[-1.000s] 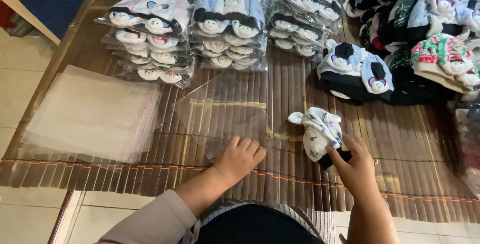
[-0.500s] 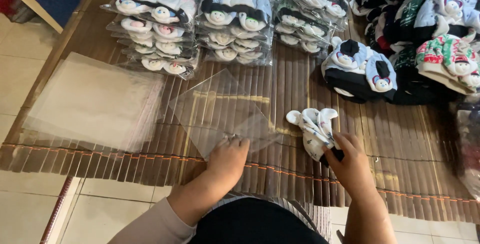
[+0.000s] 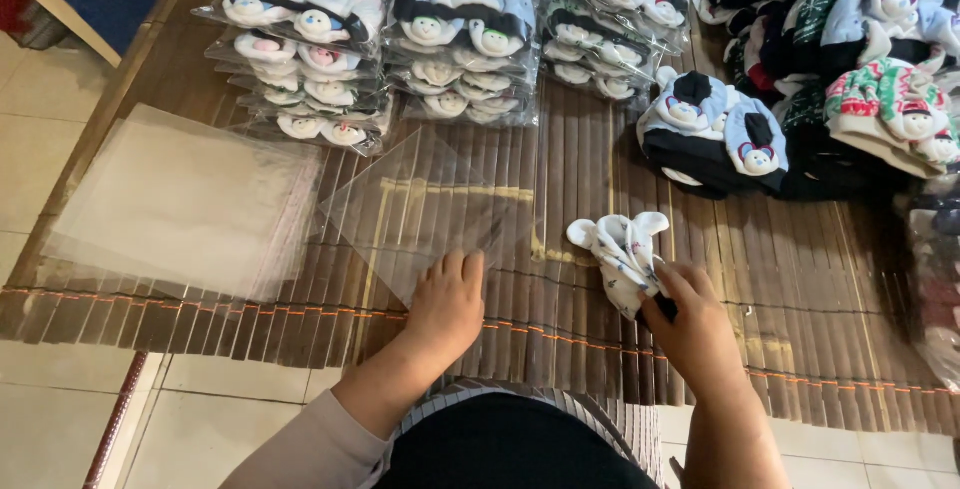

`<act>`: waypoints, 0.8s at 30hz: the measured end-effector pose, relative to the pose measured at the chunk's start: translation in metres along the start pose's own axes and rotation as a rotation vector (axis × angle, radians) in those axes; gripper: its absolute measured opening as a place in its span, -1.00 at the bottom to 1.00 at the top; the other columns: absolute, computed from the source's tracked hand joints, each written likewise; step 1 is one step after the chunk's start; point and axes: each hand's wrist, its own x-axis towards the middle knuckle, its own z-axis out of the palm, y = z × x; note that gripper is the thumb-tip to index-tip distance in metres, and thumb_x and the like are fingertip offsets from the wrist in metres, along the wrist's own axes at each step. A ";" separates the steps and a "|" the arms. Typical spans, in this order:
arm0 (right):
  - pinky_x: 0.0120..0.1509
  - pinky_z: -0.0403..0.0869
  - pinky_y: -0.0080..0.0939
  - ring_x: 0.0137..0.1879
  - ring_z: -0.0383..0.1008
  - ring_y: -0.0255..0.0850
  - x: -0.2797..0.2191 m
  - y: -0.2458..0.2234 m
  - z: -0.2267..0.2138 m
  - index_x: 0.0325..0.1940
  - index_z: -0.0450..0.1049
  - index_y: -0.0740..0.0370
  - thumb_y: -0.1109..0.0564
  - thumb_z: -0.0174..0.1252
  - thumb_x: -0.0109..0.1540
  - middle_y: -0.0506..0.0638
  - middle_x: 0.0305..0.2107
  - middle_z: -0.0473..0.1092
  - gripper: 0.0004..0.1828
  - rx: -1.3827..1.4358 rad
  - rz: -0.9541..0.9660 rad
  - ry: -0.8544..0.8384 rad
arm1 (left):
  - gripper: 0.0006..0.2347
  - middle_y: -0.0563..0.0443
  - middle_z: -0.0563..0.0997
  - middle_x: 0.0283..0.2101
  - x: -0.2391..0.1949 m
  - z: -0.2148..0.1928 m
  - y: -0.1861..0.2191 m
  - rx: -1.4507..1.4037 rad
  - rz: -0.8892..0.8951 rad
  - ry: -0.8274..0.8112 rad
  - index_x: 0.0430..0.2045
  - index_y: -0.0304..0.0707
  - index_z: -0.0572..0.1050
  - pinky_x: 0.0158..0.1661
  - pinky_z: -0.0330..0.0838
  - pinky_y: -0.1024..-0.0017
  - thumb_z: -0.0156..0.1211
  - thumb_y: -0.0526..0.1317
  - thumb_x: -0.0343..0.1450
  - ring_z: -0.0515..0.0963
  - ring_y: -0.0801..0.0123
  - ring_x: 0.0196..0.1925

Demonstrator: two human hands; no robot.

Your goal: Folding and packaging small fabric items into clear plastic bags

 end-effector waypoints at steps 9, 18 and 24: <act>0.00 0.59 0.04 -0.02 0.59 0.16 -0.016 -0.054 -0.044 0.12 0.60 -0.03 0.09 0.37 0.08 0.05 -0.03 0.50 -0.51 0.233 -0.360 -0.069 | -0.70 0.00 0.37 -0.44 0.010 -0.023 0.006 0.138 0.041 0.139 -0.04 -0.19 0.48 -0.51 0.31 0.17 0.06 -0.18 0.36 0.48 0.10 -0.48; 0.04 0.57 0.17 -0.01 0.59 0.25 0.001 -0.076 0.017 0.22 0.53 0.14 0.26 0.30 0.13 0.18 -0.02 0.47 -0.47 0.444 -0.427 -0.315 | -0.66 0.13 0.29 -0.32 -0.008 0.055 -0.016 0.023 0.066 0.179 -0.13 -0.13 0.38 -0.42 0.47 0.30 0.15 0.01 0.33 0.58 0.29 -0.51; 0.05 0.55 0.27 0.02 0.57 0.29 0.011 -0.081 -0.010 0.19 0.51 0.07 0.18 0.27 0.12 0.14 0.00 0.49 -0.48 0.269 -0.269 -0.584 | -0.52 -0.17 0.42 -0.18 0.006 -0.028 -0.014 -0.520 -0.041 -0.148 0.24 -0.24 0.23 -0.22 0.56 0.07 0.21 -0.30 0.41 0.63 -0.22 -0.24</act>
